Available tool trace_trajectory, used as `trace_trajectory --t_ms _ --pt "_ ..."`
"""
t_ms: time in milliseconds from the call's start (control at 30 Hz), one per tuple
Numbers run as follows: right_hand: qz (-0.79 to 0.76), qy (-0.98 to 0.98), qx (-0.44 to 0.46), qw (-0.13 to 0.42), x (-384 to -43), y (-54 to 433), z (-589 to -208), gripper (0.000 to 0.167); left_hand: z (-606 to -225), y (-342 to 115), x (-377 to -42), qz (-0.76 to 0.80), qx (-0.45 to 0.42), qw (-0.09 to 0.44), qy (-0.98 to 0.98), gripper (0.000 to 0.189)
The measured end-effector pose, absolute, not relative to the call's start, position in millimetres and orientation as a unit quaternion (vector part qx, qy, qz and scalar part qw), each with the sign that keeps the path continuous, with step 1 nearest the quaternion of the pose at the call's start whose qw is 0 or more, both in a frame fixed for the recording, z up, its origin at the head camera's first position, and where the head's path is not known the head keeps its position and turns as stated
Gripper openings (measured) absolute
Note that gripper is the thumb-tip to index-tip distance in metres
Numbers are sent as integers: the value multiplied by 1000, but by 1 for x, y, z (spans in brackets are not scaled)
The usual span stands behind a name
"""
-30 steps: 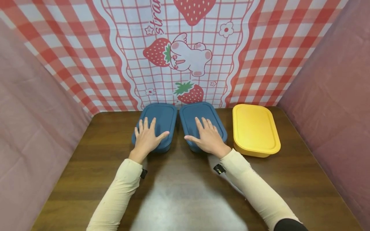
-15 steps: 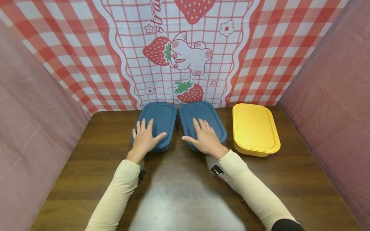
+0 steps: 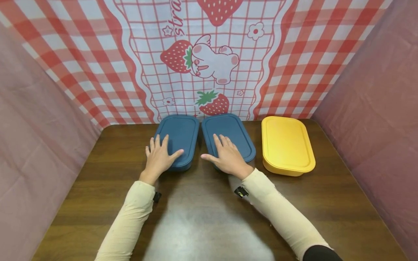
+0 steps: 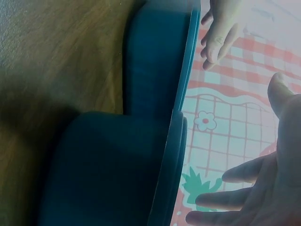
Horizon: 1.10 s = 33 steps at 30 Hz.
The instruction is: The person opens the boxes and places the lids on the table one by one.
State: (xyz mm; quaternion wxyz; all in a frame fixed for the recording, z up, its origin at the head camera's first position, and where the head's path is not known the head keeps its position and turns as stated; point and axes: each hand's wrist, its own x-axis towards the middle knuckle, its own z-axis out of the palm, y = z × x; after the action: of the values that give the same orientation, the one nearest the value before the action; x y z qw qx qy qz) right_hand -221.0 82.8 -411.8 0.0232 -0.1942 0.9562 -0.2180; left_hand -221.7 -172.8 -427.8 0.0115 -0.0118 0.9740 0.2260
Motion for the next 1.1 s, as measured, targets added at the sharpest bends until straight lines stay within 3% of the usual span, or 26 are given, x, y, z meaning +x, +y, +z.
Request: trace_trajectory --t_ms 1100 --pt "-222 950 -211 52 -215 54 -415 93 -430 -189 -219 236 -42 11 971 91"
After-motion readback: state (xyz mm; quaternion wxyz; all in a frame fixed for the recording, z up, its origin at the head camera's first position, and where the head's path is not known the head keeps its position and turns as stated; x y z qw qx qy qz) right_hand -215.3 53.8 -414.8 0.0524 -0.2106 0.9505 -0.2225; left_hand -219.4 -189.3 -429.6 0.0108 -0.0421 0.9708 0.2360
